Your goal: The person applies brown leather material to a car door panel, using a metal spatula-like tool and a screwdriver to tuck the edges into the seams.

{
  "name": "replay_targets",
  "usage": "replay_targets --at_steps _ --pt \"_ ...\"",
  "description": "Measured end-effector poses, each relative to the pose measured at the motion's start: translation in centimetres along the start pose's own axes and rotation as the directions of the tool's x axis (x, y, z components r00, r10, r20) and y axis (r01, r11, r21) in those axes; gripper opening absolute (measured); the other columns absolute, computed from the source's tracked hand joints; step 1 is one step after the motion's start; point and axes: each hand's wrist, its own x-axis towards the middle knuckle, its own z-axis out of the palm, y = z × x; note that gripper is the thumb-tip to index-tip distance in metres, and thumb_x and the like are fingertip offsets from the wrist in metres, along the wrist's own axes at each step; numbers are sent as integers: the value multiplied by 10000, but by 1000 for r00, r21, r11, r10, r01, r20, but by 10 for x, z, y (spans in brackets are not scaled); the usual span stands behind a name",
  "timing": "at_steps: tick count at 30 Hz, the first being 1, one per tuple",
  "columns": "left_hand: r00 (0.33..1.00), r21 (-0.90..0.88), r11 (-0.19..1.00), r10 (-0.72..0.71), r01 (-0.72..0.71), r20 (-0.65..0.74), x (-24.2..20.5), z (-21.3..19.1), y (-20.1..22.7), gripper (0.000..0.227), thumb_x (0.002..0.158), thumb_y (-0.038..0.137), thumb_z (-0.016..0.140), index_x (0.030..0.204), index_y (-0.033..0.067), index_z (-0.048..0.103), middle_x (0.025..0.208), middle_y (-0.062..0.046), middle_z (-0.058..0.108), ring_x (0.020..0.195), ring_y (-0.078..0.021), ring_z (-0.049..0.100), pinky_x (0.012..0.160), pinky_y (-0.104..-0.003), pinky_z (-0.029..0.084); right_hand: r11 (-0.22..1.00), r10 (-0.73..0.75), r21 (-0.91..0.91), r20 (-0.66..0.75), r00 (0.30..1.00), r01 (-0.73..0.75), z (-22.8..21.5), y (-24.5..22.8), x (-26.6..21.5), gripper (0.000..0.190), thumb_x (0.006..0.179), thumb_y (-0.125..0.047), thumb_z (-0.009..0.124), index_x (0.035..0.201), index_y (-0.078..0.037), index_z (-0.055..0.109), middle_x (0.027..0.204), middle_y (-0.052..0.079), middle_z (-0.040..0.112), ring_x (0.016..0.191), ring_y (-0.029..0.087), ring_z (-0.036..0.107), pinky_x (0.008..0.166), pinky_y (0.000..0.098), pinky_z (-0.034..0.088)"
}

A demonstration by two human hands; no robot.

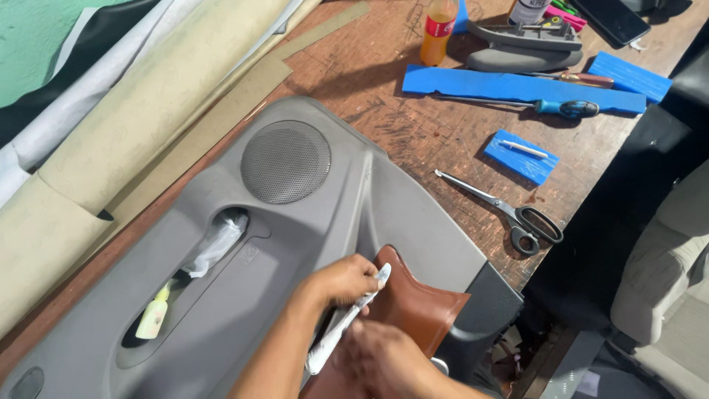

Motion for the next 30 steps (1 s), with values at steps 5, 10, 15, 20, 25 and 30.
replay_targets --at_steps 5,10,15,20,25,30 --pt "957 -61 974 202 -219 -206 -68 30 -25 235 896 112 526 1082 83 667 721 -127 677 722 -292 695 616 -398 544 322 -620 -900 34 784 294 -34 -33 -47 322 933 -206 620 1229 -90 671 1046 92 710 969 229 690 842 354 557" --pt "744 211 882 469 -421 -476 -83 59 -10 193 859 76 613 991 -36 700 850 -263 727 829 -422 726 737 -469 562 -301 -488 -795 603 631 527 -10 -118 -42 393 925 -215 635 1275 -54 555 1141 162 709 1075 348 660 898 457 523" --pt "642 384 906 403 -178 -652 -92 42 32 222 849 9 593 1060 -50 627 857 -269 722 851 -441 710 743 -514 559 -114 122 -985 115 986 129 2 -178 2 615 1055 -278 514 1629 -247 294 994 166 802 934 300 803 879 415 604" --pt "746 392 876 59 280 -663 -127 25 65 217 946 281 640 1007 81 700 861 -182 743 863 -379 709 809 -522 538 192 191 -868 491 850 458 -47 -195 55 295 1042 -257 540 1260 -90 648 901 65 745 853 169 656 778 364 551" --pt "589 11 991 -71 136 -805 -147 26 88 195 916 191 655 1065 86 723 852 -177 752 827 -353 712 752 -479 542 247 381 -766 640 667 594 -46 -210 80 189 1012 -205 584 1111 -85 692 859 9 698 825 107 648 792 310 560" --pt "231 -148 942 -78 -303 -970 -101 62 66 403 941 253 743 1284 68 641 794 -83 727 631 -205 709 602 -338 579 206 498 -738 644 580 643 -34 -219 107 210 982 -177 602 1159 -138 707 888 13 720 841 124 673 849 326 595"
